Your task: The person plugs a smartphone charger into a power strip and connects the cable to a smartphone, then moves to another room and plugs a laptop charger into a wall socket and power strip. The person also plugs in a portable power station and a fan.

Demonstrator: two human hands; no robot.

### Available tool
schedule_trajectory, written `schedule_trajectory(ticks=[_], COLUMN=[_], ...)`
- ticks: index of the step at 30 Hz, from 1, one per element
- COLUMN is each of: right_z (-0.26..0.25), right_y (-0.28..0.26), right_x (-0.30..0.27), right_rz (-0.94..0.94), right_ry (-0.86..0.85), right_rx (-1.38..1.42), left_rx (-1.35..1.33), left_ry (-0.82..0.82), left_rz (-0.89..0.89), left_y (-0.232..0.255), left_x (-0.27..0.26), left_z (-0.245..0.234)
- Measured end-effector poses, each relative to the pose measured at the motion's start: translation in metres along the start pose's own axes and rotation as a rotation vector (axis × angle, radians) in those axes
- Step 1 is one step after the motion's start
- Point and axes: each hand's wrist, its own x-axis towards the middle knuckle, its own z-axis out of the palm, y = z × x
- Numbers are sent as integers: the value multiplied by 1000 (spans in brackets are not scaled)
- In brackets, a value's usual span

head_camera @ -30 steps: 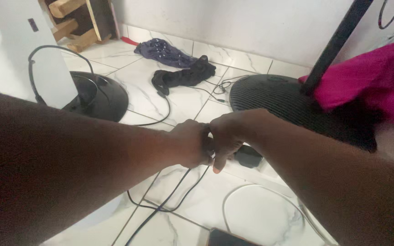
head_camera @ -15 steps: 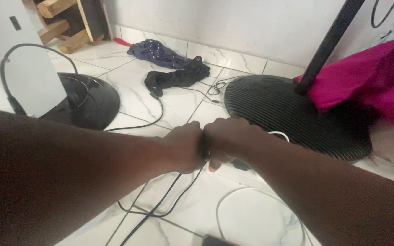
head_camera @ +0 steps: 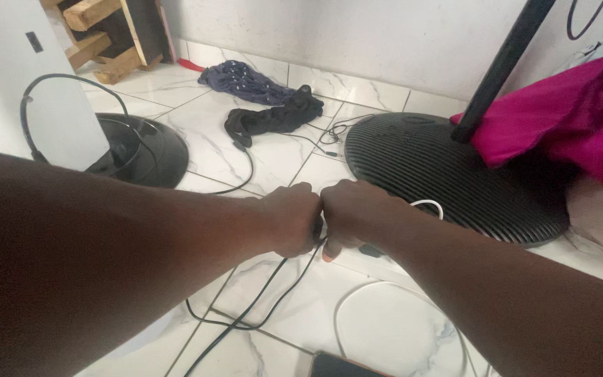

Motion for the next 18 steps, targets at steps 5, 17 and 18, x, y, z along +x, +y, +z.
schedule_trajectory(ticks=[5,17,18], right_z=[1,7,6], right_y=[2,7,8], right_x=[3,16,17], right_rz=[-6,-71,-87], right_ry=[-6,-18,-15], right_rx=[39,-6,12], left_rx=[-6,-149,-109], left_ry=[-46,37,70], left_rz=[3,-19,37], left_y=[3,2,0], left_x=[-2,-7,-4], left_z=[-2,3,1])
